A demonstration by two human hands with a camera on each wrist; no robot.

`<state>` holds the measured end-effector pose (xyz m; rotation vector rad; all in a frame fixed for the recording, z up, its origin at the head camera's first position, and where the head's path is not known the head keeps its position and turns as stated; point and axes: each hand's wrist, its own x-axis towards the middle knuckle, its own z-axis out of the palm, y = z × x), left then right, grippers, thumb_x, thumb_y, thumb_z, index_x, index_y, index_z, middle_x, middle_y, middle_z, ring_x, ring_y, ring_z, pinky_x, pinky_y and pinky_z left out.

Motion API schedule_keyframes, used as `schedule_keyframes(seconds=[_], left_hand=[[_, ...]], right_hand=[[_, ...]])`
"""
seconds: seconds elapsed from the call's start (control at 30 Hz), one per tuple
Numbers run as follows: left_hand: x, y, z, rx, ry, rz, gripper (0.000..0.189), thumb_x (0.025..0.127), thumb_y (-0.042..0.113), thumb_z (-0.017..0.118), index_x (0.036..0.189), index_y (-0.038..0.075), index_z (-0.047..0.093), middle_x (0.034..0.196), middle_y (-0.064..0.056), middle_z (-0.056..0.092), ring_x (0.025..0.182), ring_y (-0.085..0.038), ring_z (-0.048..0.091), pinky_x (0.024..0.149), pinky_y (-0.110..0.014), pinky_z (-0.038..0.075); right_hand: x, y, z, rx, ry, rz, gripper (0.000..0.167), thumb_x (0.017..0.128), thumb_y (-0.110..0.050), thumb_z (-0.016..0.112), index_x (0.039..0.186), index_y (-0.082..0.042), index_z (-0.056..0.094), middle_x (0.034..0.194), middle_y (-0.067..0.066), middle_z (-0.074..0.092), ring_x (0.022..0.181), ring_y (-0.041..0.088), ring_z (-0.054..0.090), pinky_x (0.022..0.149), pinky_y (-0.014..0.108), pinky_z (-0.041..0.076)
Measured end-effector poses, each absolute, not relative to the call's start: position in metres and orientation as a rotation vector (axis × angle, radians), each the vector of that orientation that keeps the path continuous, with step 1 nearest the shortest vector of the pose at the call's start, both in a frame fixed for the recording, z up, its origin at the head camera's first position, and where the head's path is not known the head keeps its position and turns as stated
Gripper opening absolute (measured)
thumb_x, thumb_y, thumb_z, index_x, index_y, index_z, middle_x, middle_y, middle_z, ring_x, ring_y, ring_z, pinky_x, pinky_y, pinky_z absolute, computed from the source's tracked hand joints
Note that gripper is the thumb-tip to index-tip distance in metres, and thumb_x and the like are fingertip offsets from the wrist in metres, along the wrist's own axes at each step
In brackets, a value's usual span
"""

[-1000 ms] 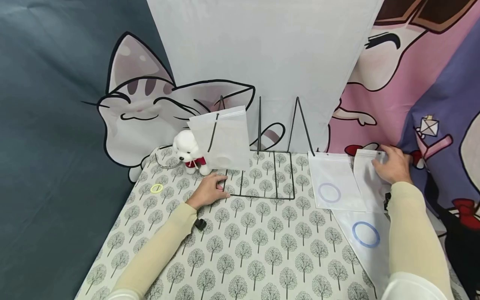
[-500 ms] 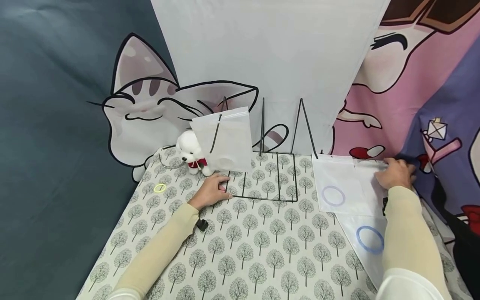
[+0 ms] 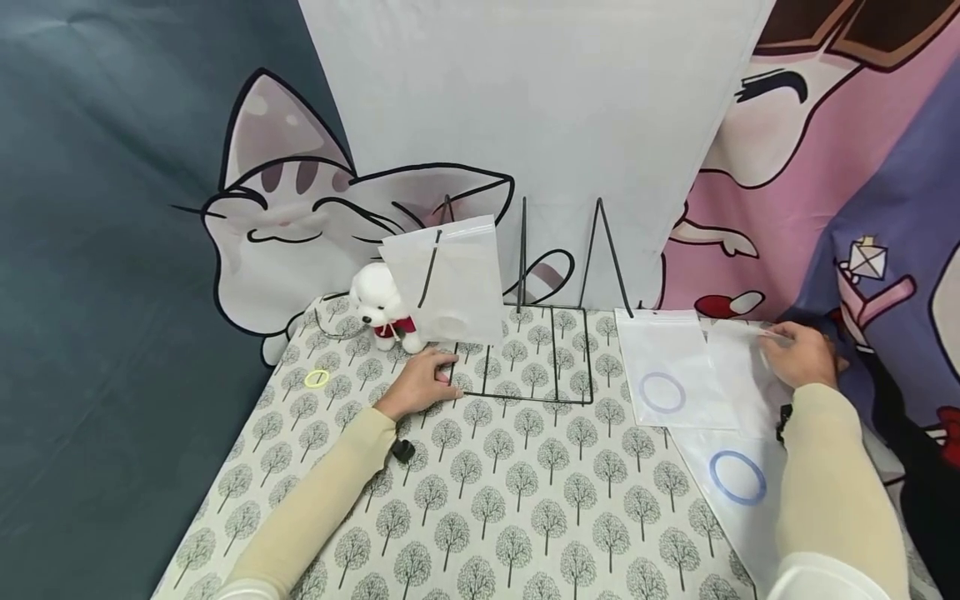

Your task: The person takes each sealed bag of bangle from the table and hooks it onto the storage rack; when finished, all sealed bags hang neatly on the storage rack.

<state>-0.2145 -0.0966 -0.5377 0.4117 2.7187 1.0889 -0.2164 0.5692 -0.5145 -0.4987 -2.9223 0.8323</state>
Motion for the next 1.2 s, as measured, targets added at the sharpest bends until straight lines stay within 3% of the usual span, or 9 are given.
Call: schedule_keyframes(seconds=[0.1,0.23,0.37,0.6,0.7,0.9,1.0,1.1,1.2], left_hand=[[-0.214,-0.097,-0.538,0.423,2.716,1.093,0.078,0.079,0.025,0.094,0.148,0.008,0.061,0.16,-0.017,0.05,0.093,-0.02,0.069,0.119,-0.051,0.046],[-0.213,-0.097,-0.538,0.406,2.715,1.088,0.078,0.079,0.025,0.094,0.148,0.008,0.061,0.164,-0.018,0.046,0.123,-0.028,0.066,0.124,-0.053,0.04],[-0.213,-0.098,-0.538,0.393,2.729,1.074,0.078,0.078,0.025,0.095,0.147,0.009,0.062,0.164,-0.017,0.047,0.157,-0.035,0.036,0.128,-0.056,0.031],[-0.213,-0.096,-0.537,0.403,2.709,1.075,0.079,0.08,0.025,0.094,0.149,0.009,0.06,0.162,-0.014,0.05,0.151,-0.033,0.046,0.127,-0.053,0.034],[-0.212,-0.096,-0.536,0.401,2.711,1.065,0.079,0.079,0.026,0.094,0.149,0.009,0.06,0.162,-0.014,0.05,0.141,-0.032,0.056,0.126,-0.053,0.036],[-0.212,-0.096,-0.535,0.41,2.71,1.084,0.079,0.079,0.024,0.094,0.149,0.008,0.06,0.162,-0.015,0.049,0.133,-0.031,0.061,0.124,-0.052,0.04],[-0.212,-0.096,-0.536,0.411,2.697,1.093,0.079,0.08,0.024,0.094,0.149,0.008,0.059,0.162,-0.016,0.048,0.114,-0.03,0.069,0.119,-0.051,0.046],[-0.213,-0.096,-0.537,0.404,2.7,1.092,0.079,0.081,0.024,0.094,0.149,0.008,0.059,0.162,-0.017,0.048,0.117,-0.031,0.069,0.119,-0.051,0.045],[-0.213,-0.097,-0.538,0.401,2.706,1.093,0.079,0.08,0.025,0.094,0.149,0.008,0.06,0.162,-0.018,0.047,0.117,-0.03,0.068,0.121,-0.052,0.043]], right_hand=[[-0.212,0.57,-0.512,-0.535,-2.897,0.917,0.063,0.104,-0.051,0.057,0.134,0.004,0.056,0.149,0.041,0.046,0.137,0.064,0.039,0.118,0.083,0.011],[-0.209,0.569,-0.509,-0.538,-2.879,0.991,0.068,0.104,-0.053,0.056,0.136,0.006,0.053,0.149,0.041,0.044,0.133,0.059,0.042,0.111,0.078,0.032],[-0.208,0.569,-0.507,-0.55,-2.868,1.012,0.07,0.103,-0.055,0.057,0.139,0.004,0.052,0.149,0.041,0.044,0.132,0.057,0.042,0.109,0.077,0.035],[-0.193,0.572,-0.5,-0.58,-2.815,0.99,0.046,0.103,-0.054,0.057,0.136,-0.022,0.063,0.145,0.029,0.049,0.118,0.038,0.051,0.098,0.043,0.046],[-0.186,0.571,-0.493,-0.57,-2.808,0.956,0.045,0.105,-0.051,0.055,0.135,-0.019,0.063,0.142,0.029,0.05,0.111,0.035,0.05,0.083,0.032,0.04],[-0.173,0.557,-0.472,-0.542,-2.799,0.87,0.053,0.111,-0.037,0.045,0.143,0.004,0.052,0.147,0.04,0.047,0.125,0.055,0.047,0.102,0.072,0.042],[-0.164,0.549,-0.461,-0.511,-2.776,0.801,0.047,0.112,-0.028,0.044,0.142,0.007,0.052,0.144,0.042,0.049,0.119,0.055,0.048,0.104,0.077,0.039],[-0.153,0.543,-0.45,-0.49,-2.712,0.759,0.044,0.11,-0.025,0.049,0.141,0.005,0.057,0.14,0.029,0.061,0.099,0.017,0.058,0.105,0.055,0.05],[-0.143,0.538,-0.441,-0.421,-2.608,0.76,0.039,0.108,-0.021,0.057,0.139,0.001,0.065,0.115,-0.021,0.071,0.084,-0.02,0.043,0.089,0.017,0.047]])
